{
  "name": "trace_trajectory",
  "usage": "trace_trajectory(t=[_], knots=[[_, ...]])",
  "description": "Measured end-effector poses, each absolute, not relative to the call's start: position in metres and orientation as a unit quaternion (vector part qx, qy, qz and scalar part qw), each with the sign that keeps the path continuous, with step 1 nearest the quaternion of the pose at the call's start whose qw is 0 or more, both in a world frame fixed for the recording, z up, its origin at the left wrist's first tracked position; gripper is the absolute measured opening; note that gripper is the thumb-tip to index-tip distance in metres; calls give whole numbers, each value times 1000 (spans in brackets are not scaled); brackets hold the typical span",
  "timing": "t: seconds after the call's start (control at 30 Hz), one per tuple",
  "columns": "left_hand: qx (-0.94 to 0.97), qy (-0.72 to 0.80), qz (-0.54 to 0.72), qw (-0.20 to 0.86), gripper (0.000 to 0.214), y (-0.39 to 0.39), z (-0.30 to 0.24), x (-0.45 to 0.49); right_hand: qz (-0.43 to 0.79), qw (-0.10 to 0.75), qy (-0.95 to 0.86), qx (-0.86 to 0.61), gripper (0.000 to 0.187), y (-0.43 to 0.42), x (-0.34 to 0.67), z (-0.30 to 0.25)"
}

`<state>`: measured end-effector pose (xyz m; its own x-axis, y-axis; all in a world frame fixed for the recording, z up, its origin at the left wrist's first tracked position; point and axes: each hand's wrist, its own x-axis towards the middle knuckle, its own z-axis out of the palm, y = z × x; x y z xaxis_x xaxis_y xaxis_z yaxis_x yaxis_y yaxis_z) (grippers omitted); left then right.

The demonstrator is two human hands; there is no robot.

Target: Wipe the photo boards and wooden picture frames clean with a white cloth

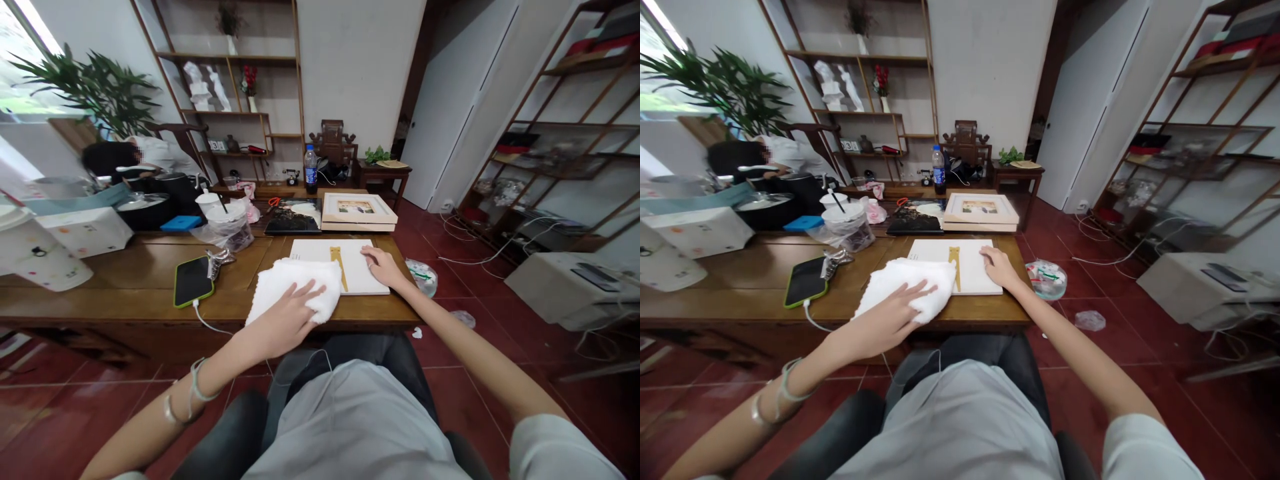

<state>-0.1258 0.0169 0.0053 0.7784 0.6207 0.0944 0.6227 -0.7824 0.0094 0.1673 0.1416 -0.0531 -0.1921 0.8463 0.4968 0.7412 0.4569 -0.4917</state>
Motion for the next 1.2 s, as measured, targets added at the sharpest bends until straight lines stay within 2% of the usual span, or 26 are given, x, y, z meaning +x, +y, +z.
trace_trajectory(t=[0.13, 0.43, 0.57, 0.73, 1.03, 1.2], knots=[[-947, -321, -29, 10, 36, 34, 9, -125, 64, 369, -773, -512, 36, 143, 169, -55], [-928, -370, -40, -9, 46, 162, -7, -114, 68, 363, -773, -515, 36, 141, 168, -52], [-919, -390, -60, -12, 49, 184, -13, -117, 64, 364, -774, -514, 36, 142, 169, -53], [-919, -390, -52, -24, 47, 160, -8, -120, 62, 363, -777, -510, 36, 142, 168, -54], [-942, -335, -10, 4, 31, 39, 5, -140, 60, 362, -776, -513, 36, 141, 167, -52], [-941, -337, -7, -38, 29, 20, 21, -148, 57, 359, -775, -516, 35, 141, 167, -53]])
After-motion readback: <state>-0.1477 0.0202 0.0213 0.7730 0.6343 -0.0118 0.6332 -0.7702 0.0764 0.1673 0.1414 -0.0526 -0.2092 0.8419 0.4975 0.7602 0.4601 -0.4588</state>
